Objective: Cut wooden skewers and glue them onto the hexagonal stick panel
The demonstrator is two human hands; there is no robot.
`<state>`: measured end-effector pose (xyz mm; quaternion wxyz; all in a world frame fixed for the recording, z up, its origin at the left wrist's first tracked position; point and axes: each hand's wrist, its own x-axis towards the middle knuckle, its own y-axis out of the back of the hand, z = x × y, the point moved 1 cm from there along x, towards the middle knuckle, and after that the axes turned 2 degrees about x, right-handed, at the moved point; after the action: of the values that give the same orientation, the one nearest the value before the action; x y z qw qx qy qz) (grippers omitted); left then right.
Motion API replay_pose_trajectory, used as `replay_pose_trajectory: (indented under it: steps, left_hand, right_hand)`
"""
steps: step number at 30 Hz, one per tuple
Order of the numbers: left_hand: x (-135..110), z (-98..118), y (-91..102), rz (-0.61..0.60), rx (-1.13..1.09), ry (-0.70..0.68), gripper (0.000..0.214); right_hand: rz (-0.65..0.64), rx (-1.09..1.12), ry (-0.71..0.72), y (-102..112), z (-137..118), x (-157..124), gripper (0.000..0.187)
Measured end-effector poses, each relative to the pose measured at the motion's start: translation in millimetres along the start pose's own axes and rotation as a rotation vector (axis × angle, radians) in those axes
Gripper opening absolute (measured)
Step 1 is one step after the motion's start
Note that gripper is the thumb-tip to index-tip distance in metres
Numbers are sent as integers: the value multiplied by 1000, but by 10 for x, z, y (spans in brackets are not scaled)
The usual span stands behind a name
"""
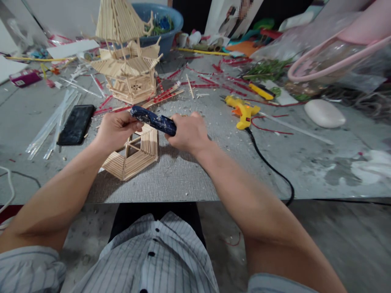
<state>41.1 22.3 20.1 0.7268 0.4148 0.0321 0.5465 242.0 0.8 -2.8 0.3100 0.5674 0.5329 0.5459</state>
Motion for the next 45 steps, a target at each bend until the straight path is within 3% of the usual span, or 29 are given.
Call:
replay_pose_trajectory:
  steps: [15,23,33,45]
  left_hand:
    - [8,20,7,18,-3,17,13]
    - [23,-96,-35,-10,110,1,21]
    - [-1,-72,-53,72,119,11,10]
    - [-4,-49,-62,70,78,14,8]
  right_hand:
    - [-27,-71,-75,-4,-38,-11,22]
    - [-15,-10,91,-63,32,33,38]
    - [6,-10,98,-69,28,26,45]
    - [8,-10,90,-65,22,11,46]
